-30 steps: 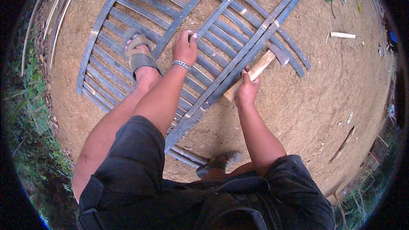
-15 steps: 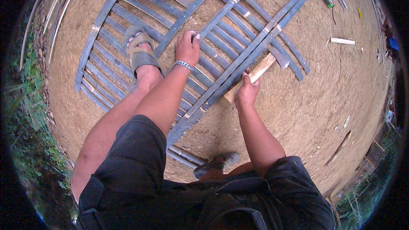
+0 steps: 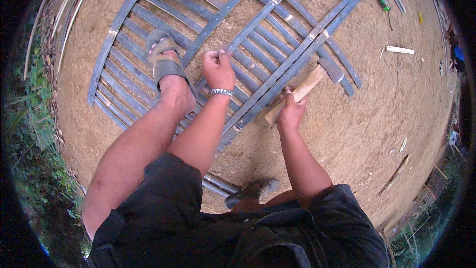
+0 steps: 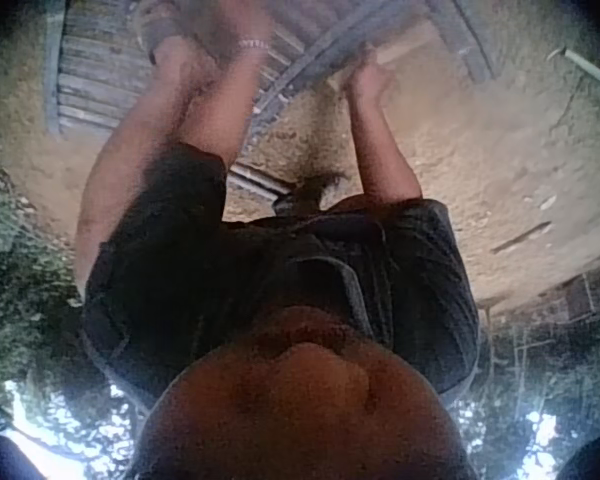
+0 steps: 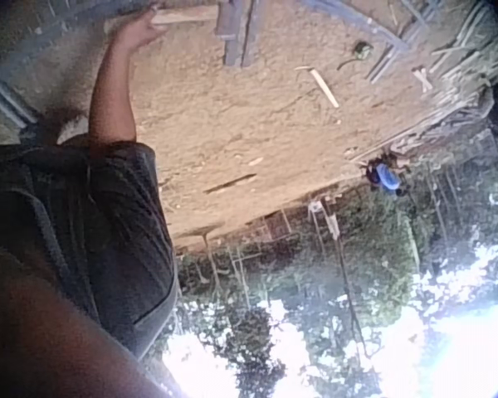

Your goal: The person is assembling a metal frame structure on the ground. They repeatedly pick up nails from a black bag and hammer them into the intersections of the metal bars using a hammer. The person works methodically along the frame, securing the joints.

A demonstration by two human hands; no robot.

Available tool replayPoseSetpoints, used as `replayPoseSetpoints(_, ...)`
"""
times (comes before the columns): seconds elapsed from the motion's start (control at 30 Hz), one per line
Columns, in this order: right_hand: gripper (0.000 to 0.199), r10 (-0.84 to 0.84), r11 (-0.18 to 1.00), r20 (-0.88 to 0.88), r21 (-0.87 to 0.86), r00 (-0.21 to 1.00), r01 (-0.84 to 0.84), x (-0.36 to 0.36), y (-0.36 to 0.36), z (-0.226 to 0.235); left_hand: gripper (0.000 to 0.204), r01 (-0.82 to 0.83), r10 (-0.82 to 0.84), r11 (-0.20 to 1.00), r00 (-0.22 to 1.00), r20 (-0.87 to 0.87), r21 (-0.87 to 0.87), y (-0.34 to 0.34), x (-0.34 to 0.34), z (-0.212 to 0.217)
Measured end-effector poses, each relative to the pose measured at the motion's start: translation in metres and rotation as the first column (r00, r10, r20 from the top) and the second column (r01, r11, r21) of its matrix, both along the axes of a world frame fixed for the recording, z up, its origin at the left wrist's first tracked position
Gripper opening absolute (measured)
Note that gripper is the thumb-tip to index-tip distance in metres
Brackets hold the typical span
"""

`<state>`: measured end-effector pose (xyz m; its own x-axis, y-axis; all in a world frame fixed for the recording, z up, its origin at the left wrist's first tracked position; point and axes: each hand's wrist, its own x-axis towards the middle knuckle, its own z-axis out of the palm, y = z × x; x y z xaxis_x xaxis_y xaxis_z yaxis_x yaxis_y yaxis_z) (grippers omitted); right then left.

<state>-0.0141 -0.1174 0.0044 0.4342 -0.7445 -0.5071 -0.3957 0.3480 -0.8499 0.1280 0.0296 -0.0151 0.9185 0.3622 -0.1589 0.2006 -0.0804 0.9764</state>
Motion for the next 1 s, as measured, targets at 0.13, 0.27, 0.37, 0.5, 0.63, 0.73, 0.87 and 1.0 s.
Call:
replayPoseSetpoints(0.13, 0.031, 0.009, 1.000, 0.043, -0.021, 0.999, -0.008, -0.002, 0.005, -0.007, 0.016, 0.148, -0.168, 0.983, 0.965, -0.200, -0.111, -0.005, -0.039, 0.005)
replayPoseSetpoints(0.27, 0.029, 0.127, 0.981, -0.058, -0.139, 0.990, -0.134, -0.017, 0.004, -0.008, 0.018, 0.323, -0.401, 0.904, 0.869, -0.290, -0.281, -0.021, -0.073, 0.020)
replayPoseSetpoints(0.37, 0.028, 0.261, 0.945, -0.091, -0.178, 0.961, -0.274, -0.019, 0.010, 0.017, 0.019, 0.275, -0.462, 0.840, 0.815, -0.350, -0.467, -0.036, -0.091, 0.021)
replayPoseSetpoints(0.5, 0.029, 0.368, 0.858, -0.207, -0.300, 0.906, -0.417, -0.016, 0.012, 0.038, 0.012, 0.235, -0.512, 0.798, 0.749, -0.420, -0.554, -0.045, -0.101, 0.027)
replayPoseSetpoints(0.63, 0.028, 0.403, 0.806, -0.242, -0.364, 0.883, -0.467, -0.015, 0.003, 0.043, 0.015, 0.317, -0.523, 0.837, 0.700, -0.485, -0.446, -0.051, -0.096, 0.043)
replayPoseSetpoints(0.73, 0.028, 0.437, 0.833, -0.190, -0.283, 0.879, -0.476, -0.017, -0.005, 0.040, 0.019, 0.360, -0.553, 0.824, 0.676, -0.487, -0.437, -0.054, -0.094, 0.051)
replayPoseSetpoints(0.87, 0.027, 0.470, 0.789, -0.231, -0.324, 0.852, -0.522, -0.013, -0.011, 0.042, 0.018, 0.537, -0.656, 0.755, 0.630, -0.415, -0.377, -0.046, -0.096, 0.043)
replayPoseSetpoints(1.0, 0.028, 0.548, 0.754, -0.298, -0.230, 0.782, -0.616, -0.001, -0.034, 0.062, 0.017, 0.814, -0.824, 0.544, 0.472, -0.312, -0.206, -0.035, -0.080, 0.043)
